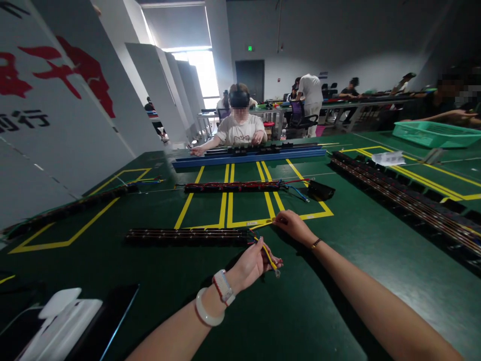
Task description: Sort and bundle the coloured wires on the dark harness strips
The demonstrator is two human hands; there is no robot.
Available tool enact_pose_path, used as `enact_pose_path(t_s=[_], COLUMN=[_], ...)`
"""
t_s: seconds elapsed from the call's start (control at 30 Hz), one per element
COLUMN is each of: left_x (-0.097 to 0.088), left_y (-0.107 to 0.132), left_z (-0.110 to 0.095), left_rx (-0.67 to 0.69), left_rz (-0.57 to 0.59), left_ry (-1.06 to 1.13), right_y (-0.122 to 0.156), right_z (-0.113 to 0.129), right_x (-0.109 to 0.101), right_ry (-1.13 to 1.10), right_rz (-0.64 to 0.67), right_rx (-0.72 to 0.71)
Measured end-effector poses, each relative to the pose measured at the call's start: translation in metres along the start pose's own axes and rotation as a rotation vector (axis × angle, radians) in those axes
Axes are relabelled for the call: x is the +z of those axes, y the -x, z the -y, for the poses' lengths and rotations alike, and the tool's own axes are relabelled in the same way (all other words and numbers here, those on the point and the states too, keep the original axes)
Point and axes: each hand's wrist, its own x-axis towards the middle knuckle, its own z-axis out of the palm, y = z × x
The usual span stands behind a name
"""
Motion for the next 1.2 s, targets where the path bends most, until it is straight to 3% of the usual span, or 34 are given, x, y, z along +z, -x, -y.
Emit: enact_pose_path(t_s=[0.5,0.63,0.83,1.0,1.1,1.2], left_x=[0.003,0.002,0.000,-0.005,-0.006,-0.006], left_y=[0.002,0.001,-0.001,-0.005,-0.006,-0.007], left_z=[-0.001,-0.001,0.001,0.004,0.005,0.004], left_rx=[0.010,-0.005,0.015,0.033,0.021,0.016], left_rz=[-0.022,-0.003,0.009,-0.054,-0.088,-0.088], left_ry=[-0.028,0.000,0.026,0.015,-0.022,-0.070], right_y=[0.005,0.011,0.036,0.070,0.080,0.082], right_z=[0.001,0.012,0.038,0.060,0.070,0.074], right_x=[0.000,-0.005,-0.018,-0.018,-0.015,-0.014], right_ry=[0.023,0.026,-0.140,-0.042,0.087,0.058], right_rz=[-0.002,-0.018,-0.063,0.140,0.202,0.226], right_rx=[-0.041,-0.079,-0.192,-0.512,-0.560,-0.535])
